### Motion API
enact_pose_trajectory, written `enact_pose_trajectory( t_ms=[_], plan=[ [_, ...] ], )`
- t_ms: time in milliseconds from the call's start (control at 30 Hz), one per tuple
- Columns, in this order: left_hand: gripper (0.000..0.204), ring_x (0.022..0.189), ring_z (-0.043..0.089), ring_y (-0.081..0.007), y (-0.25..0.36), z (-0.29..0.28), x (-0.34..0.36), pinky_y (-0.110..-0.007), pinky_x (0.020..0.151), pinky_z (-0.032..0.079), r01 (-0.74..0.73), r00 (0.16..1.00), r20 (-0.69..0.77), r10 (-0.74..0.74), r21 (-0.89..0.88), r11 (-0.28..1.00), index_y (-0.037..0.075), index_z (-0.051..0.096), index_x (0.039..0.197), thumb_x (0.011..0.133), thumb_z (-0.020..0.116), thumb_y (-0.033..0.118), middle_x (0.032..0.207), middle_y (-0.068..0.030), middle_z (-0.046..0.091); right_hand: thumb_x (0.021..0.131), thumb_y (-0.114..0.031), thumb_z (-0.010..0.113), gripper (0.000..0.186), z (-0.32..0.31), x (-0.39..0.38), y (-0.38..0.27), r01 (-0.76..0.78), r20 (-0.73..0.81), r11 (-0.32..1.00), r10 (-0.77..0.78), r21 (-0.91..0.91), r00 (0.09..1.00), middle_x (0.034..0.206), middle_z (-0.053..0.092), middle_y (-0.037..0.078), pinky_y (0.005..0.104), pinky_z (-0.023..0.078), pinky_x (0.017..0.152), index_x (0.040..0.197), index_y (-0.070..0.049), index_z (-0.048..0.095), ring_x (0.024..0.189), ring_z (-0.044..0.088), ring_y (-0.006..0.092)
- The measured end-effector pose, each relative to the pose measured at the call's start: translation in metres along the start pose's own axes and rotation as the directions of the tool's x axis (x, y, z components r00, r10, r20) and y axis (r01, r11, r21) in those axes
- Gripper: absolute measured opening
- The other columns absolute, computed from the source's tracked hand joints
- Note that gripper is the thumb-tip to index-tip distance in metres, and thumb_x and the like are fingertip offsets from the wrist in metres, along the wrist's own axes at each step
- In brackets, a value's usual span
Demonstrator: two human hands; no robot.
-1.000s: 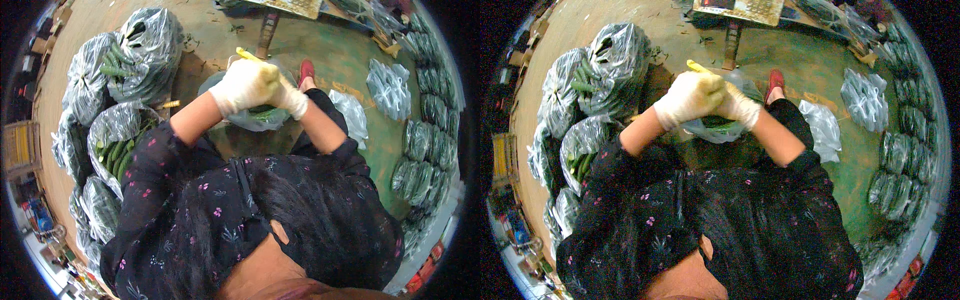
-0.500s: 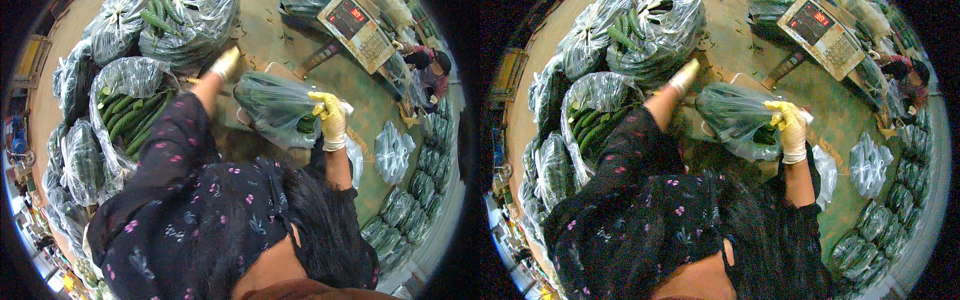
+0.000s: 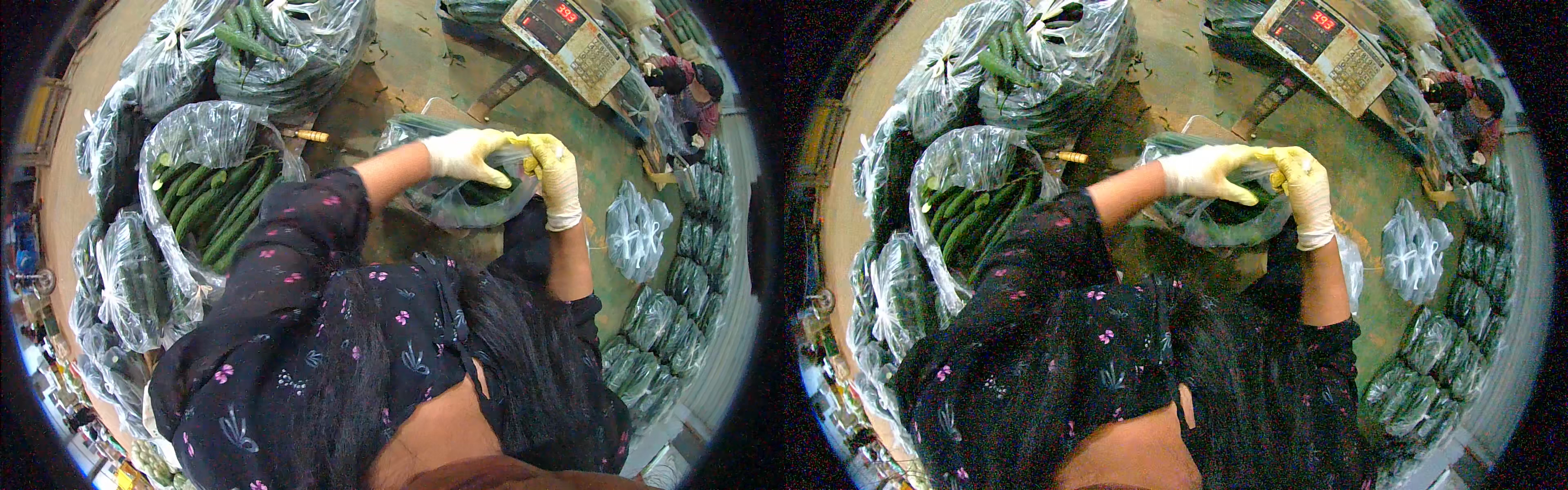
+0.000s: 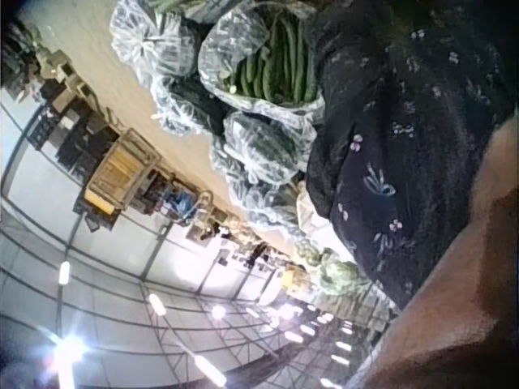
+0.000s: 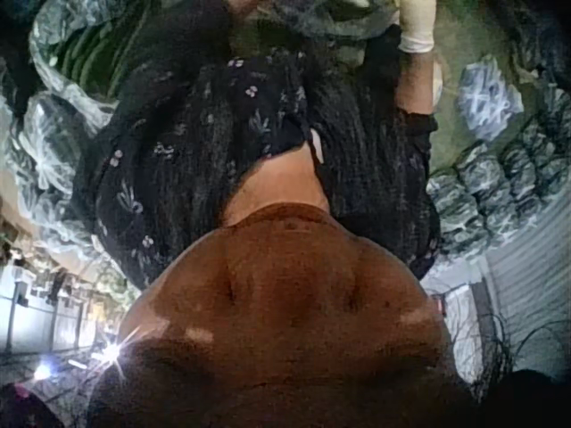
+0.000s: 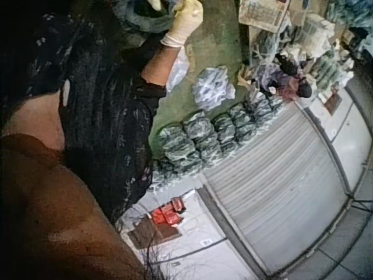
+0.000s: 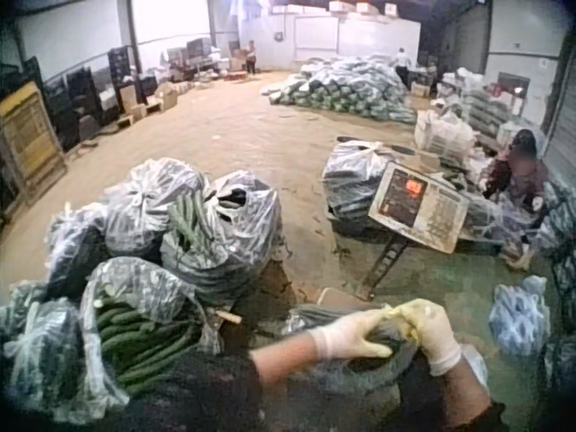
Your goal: The person selects cucumbers from a large bag, places them into smaller plastic bags, weighs the bags on a digital scale, and ties the bags closed.
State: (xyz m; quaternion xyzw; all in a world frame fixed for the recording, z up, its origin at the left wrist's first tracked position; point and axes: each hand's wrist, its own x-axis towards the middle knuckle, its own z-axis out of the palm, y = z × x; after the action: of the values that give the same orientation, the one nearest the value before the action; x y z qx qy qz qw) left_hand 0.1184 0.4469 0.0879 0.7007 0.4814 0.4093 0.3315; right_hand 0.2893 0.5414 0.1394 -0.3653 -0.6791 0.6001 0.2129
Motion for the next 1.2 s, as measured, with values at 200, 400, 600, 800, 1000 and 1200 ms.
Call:
enact_pose_trajectory(
  t_ms=[200, 400, 600, 800, 1000, 1200],
  plan=[
    [0.023, 0.091, 0.056, -0.0364, -0.007, 0.023, 0.018, -0.040, 0.077, 0.045, -0.148, 0.953, -0.217, 0.210, 0.271, 0.951, 0.005, 0.059, 0.096, 0.085, 0.057, 0.025, 0.095, -0.0184, 0.060, 0.088, -0.022, 0.058, 0.020, 0.001, -0.022, -0.012, -0.038, 0.079, 0.998, 0.042, -0.056, 0.996, 0.073, 0.060, 0.000, 0.0194, 0.038, 0.053, 0.092, -0.003, 0.066, 0.058, 0.049, 0.0056],
    [0.033, 0.060, 0.055, -0.0158, -0.005, 0.025, 0.019, -0.030, 0.062, 0.047, 0.277, 0.954, 0.174, -0.243, -0.211, 0.937, 0.009, 0.061, 0.093, 0.095, 0.044, 0.037, 0.073, -0.0056, 0.061, 0.086, -0.018, 0.063, 0.023, -0.013, -0.035, -0.015, -0.004, -0.023, 0.999, 0.005, 0.038, 1.000, 0.076, 0.060, 0.000, 0.0186, 0.041, 0.055, 0.102, -0.002, 0.063, 0.061, 0.049, 0.0047],
    [0.043, 0.056, 0.050, -0.0166, -0.066, -0.001, 0.006, -0.030, 0.060, 0.046, 0.307, 0.946, 0.150, -0.289, -0.706, 0.639, 0.005, 0.058, 0.094, 0.095, 0.032, 0.039, 0.075, -0.0068, 0.060, 0.073, -0.012, 0.055, 0.030, 0.019, -0.060, -0.037, 0.478, 0.629, 0.501, 0.185, -0.721, 0.755, 0.087, 0.063, 0.017, 0.0429, 0.049, 0.073, 0.103, -0.011, 0.057, 0.083, 0.062, 0.0358],
    [0.017, 0.083, 0.062, -0.0323, -0.084, 0.061, 0.013, -0.040, 0.069, 0.048, -0.082, 0.992, 0.117, 0.047, 0.318, 0.945, 0.011, 0.068, 0.086, 0.082, 0.055, 0.022, 0.085, -0.0149, 0.066, 0.070, -0.021, 0.059, 0.017, 0.015, -0.008, -0.024, 0.857, 0.764, 0.133, -0.399, -0.499, 0.507, 0.072, 0.061, 0.008, 0.0397, 0.046, 0.068, 0.086, -0.017, 0.063, 0.073, 0.060, 0.0294],
    [0.041, 0.094, 0.057, -0.0152, -0.016, 0.046, 0.020, -0.031, 0.081, 0.047, 0.105, 0.954, 0.272, -0.123, 0.078, 0.991, 0.009, 0.057, 0.111, 0.083, 0.061, 0.039, 0.101, -0.0050, 0.062, 0.067, -0.021, 0.064, 0.017, 0.019, 0.012, -0.033, 0.783, 0.729, 0.172, -0.290, -0.598, 0.621, 0.075, 0.063, 0.007, 0.0385, 0.046, 0.071, 0.084, -0.017, 0.064, 0.078, 0.061, 0.0276],
    [0.031, 0.063, 0.052, -0.0077, -0.033, 0.044, 0.009, -0.023, 0.052, 0.041, 0.388, 0.905, 0.095, -0.416, -0.585, 0.712, 0.009, 0.062, 0.102, 0.091, 0.052, 0.036, 0.081, -0.0011, 0.061, 0.078, -0.039, 0.060, 0.036, -0.001, 0.011, 0.006, 0.400, 0.265, 0.674, -0.300, -0.621, 0.916, 0.096, 0.065, 0.014, 0.0386, 0.046, 0.083, 0.101, -0.012, 0.065, 0.094, 0.060, 0.0326]
  ],
)
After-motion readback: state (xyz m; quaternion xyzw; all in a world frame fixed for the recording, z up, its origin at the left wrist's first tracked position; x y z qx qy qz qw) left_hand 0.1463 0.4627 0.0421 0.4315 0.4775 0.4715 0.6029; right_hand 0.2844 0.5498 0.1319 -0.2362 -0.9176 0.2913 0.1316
